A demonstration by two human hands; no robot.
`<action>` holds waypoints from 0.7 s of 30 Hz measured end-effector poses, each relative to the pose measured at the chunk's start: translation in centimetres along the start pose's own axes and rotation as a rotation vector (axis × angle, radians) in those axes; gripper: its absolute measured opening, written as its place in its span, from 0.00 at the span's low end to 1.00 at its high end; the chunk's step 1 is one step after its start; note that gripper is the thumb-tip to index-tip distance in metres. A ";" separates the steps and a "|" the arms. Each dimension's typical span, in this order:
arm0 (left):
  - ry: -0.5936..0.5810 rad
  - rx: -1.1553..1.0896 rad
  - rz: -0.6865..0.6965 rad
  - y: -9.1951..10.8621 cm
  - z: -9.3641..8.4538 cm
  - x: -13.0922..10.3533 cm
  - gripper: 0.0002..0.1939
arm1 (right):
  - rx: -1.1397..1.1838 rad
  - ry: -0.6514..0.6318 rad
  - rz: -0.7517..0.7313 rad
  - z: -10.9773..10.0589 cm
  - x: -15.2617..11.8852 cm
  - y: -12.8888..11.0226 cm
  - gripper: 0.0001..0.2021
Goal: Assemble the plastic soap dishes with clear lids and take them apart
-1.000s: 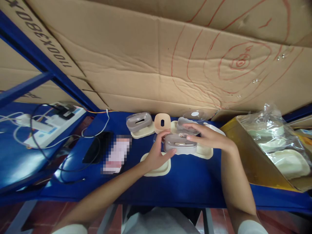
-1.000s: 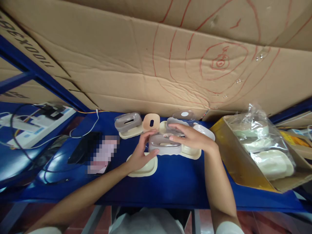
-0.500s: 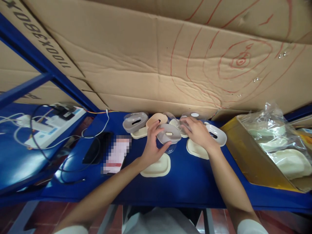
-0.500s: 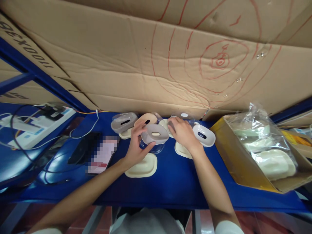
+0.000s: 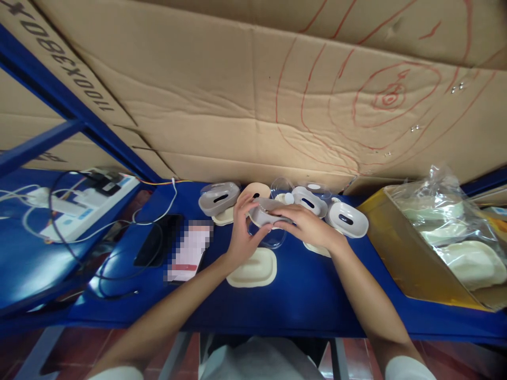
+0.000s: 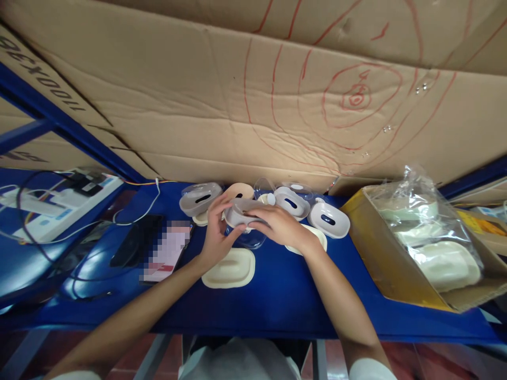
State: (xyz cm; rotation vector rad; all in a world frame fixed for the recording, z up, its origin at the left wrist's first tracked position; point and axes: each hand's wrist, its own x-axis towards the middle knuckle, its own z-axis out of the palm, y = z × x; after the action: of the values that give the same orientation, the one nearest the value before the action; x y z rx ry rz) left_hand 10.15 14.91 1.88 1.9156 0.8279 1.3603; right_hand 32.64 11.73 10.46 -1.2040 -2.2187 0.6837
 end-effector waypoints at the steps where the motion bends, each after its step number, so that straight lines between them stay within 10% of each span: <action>1: 0.000 0.005 -0.004 -0.2 0.0 0.1 0.30 | 0.013 0.013 0.023 0.1 0.1 0.1 0.14; 21: -0.029 0.266 0.295 -0.6 -1.1 0.9 0.19 | 0.177 0.343 0.206 1.2 0.8 1.5 0.15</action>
State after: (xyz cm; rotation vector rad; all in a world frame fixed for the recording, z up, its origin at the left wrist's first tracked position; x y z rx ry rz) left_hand 9.23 16.13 2.20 2.3329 0.7648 1.4452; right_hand 32.36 12.95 8.75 -1.3560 -1.7351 0.6795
